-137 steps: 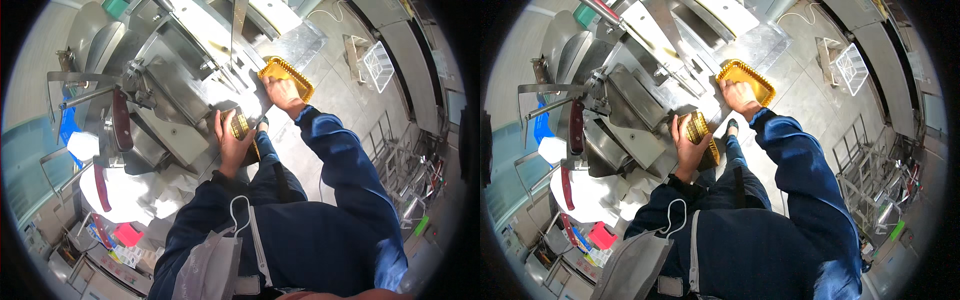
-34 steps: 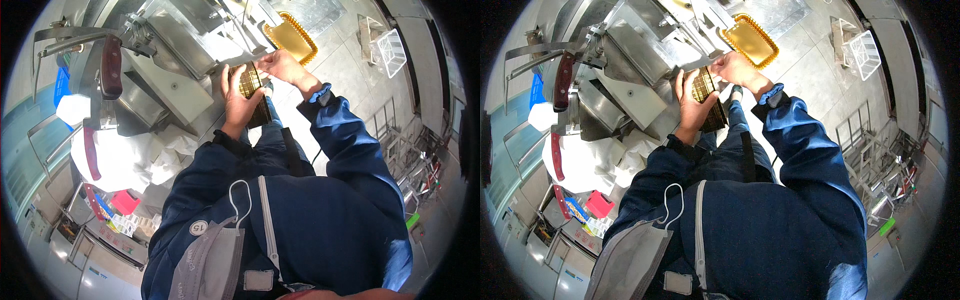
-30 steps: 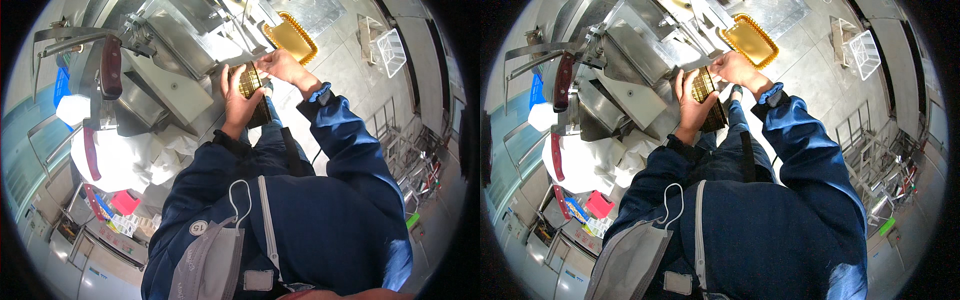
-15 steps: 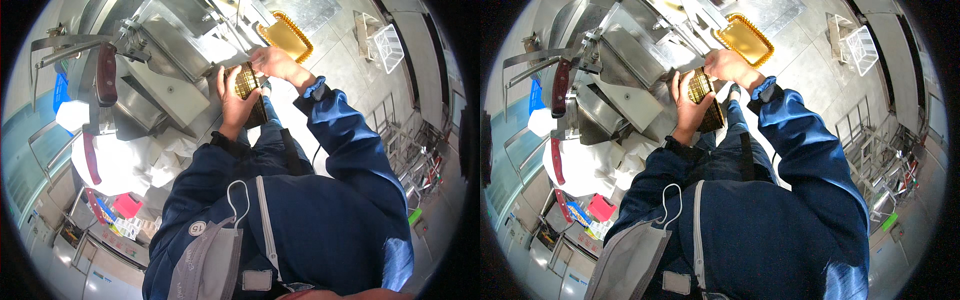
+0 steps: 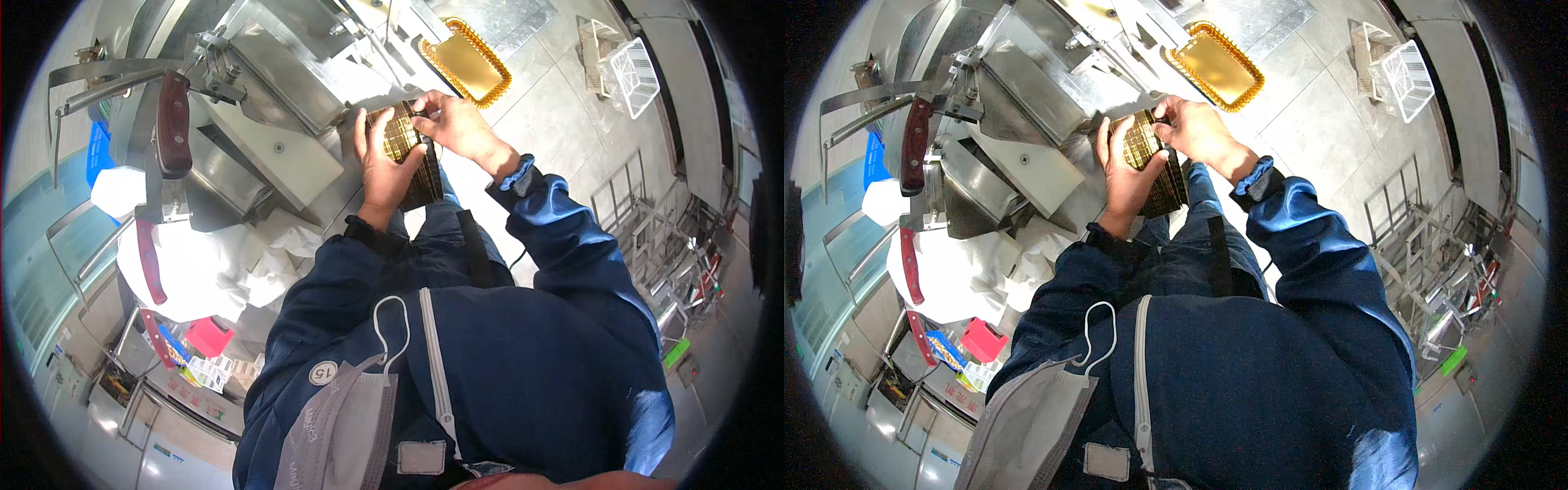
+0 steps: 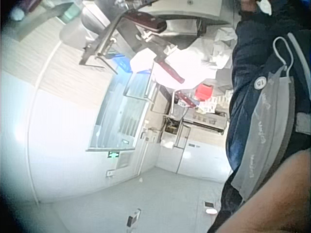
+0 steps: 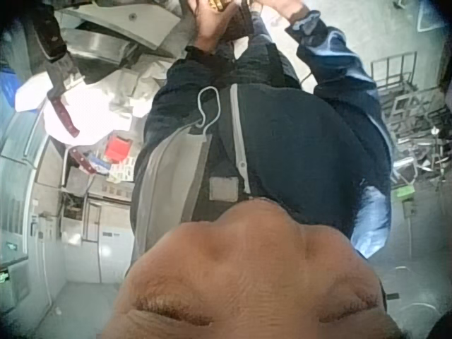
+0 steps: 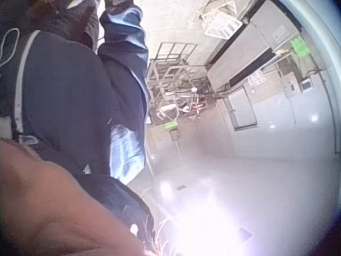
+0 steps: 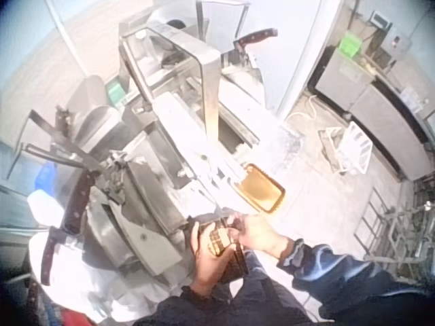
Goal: Packing sliced and whole mushrooms into gold plastic trays.
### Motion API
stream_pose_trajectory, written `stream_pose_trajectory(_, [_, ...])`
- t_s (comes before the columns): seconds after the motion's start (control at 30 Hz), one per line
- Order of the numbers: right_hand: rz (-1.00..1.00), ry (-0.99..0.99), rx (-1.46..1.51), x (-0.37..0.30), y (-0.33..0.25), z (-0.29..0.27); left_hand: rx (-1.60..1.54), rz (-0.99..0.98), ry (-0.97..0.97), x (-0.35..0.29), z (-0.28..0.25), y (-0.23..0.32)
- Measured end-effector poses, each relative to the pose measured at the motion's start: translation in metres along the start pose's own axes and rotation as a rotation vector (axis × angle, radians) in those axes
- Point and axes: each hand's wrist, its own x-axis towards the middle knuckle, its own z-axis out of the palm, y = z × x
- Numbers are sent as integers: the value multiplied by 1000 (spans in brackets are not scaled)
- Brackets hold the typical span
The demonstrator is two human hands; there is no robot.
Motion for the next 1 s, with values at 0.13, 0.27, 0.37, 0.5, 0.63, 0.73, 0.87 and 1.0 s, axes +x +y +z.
stream_pose_trajectory(0.13, [-22, 57, 38, -1, 3, 6, 2, 2, -2, -1, 0, -2])
stream_pose_trajectory(0.27, [-42, 44, 9, -2, 13, 15, 15, 10, 1, 0, 0, -1])
stream_pose_trajectory(0.37, [-81, 40, 30, -3, 10, 13, -4, 12, 4, 0, 1, -2])
stream_pose_trajectory(0.5, [-52, -8, -57, 0, 10, 11, 11, 23, 7, 0, 1, -3])
stream_pose_trajectory(0.63, [-70, 5, 30, 3, 16, 13, 3, 10, 9, 0, 1, -4])
stream_pose_trajectory(0.73, [-68, -5, 43, 3, 17, 12, 6, 28, 16, -1, 2, -6])
stream_pose_trajectory(0.87, [-63, -33, 31, 6, 18, 10, 1, 26, 13, 0, 1, -5])
stream_pose_trajectory(1.0, [-57, -29, 39, 7, 16, 9, 14, 4, 0, -1, 1, -4])
